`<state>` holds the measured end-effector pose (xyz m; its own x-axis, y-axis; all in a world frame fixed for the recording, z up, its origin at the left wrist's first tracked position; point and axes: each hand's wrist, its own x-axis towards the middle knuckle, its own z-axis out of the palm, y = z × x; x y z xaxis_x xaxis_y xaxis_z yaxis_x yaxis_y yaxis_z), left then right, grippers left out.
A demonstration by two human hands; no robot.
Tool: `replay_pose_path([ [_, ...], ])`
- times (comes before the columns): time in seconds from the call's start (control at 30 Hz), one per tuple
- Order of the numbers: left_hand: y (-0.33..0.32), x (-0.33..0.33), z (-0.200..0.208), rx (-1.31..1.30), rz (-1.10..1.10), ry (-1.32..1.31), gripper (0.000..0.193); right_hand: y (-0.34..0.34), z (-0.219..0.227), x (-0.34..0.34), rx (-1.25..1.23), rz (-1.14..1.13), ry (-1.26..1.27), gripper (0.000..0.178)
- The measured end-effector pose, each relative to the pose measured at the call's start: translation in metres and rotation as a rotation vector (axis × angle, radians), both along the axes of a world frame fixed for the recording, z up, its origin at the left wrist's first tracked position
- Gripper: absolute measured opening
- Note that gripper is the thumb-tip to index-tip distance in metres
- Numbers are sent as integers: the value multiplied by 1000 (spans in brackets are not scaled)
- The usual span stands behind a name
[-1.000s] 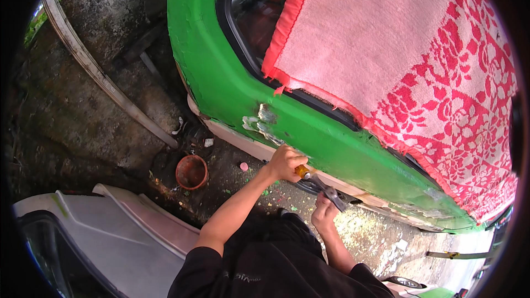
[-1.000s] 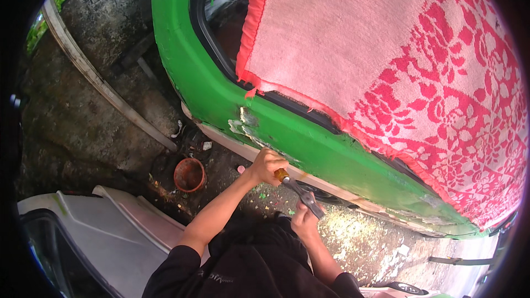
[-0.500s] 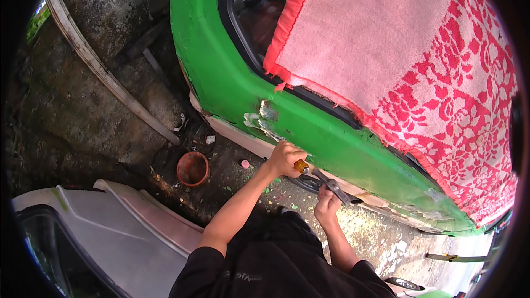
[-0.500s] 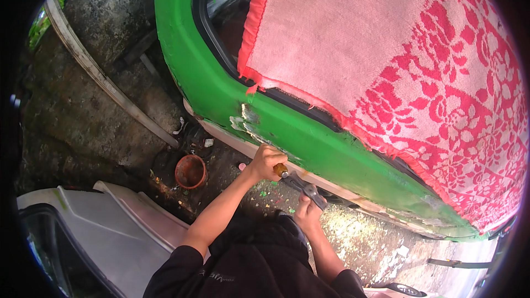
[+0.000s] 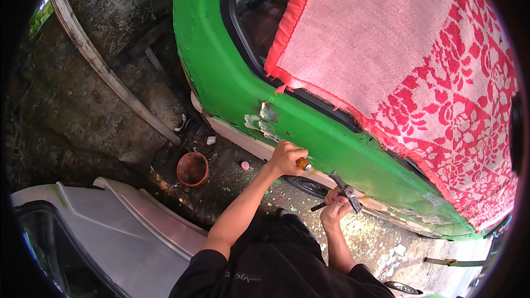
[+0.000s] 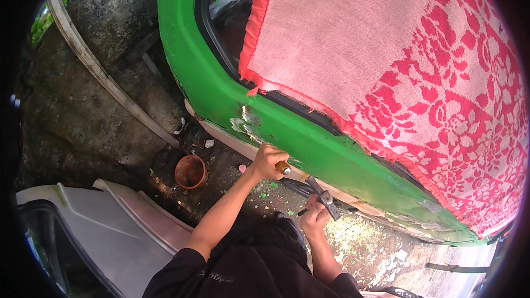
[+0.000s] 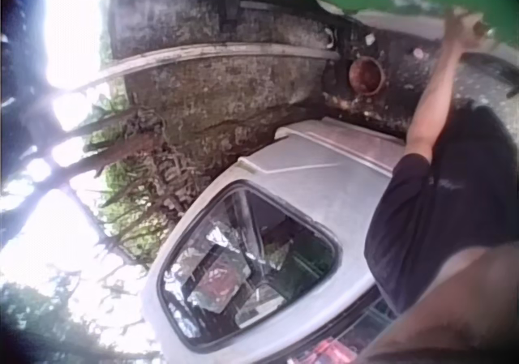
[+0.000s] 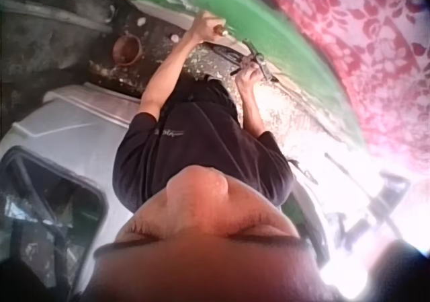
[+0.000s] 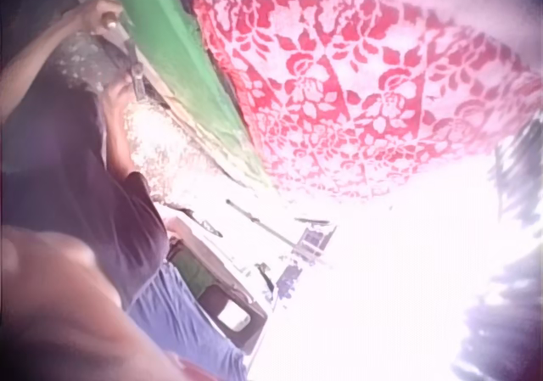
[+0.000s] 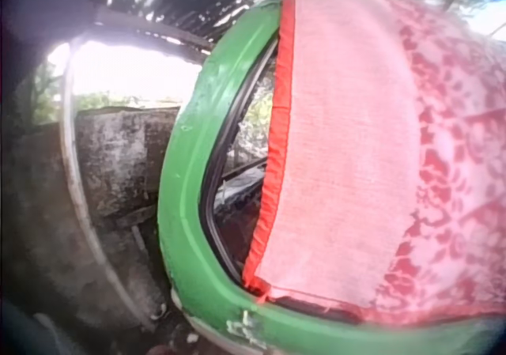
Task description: The person uses a hammer and a metal tool to tap and smooth a damaged area on the green car door. They repeatedly strike the tool against the door surface to flatten the dent, then scrape the area with a small tool to remove loose paint or debris.
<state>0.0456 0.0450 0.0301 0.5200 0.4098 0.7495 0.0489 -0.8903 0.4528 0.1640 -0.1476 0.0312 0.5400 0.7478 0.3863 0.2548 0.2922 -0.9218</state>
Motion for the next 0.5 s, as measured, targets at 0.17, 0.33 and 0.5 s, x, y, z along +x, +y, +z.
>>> replay_pose_path([
  [0.17,17,-19,-27,-71,146,16,17,8,2,3,-238,-12,-179,49],
  [0.33,-2,-23,-6,2,4,65,18,4,16,2,-220,-24,49,51],
  [0.5,-12,-1,13,27,-20,-15,20,7,16,-5,-200,26,72,51],
])
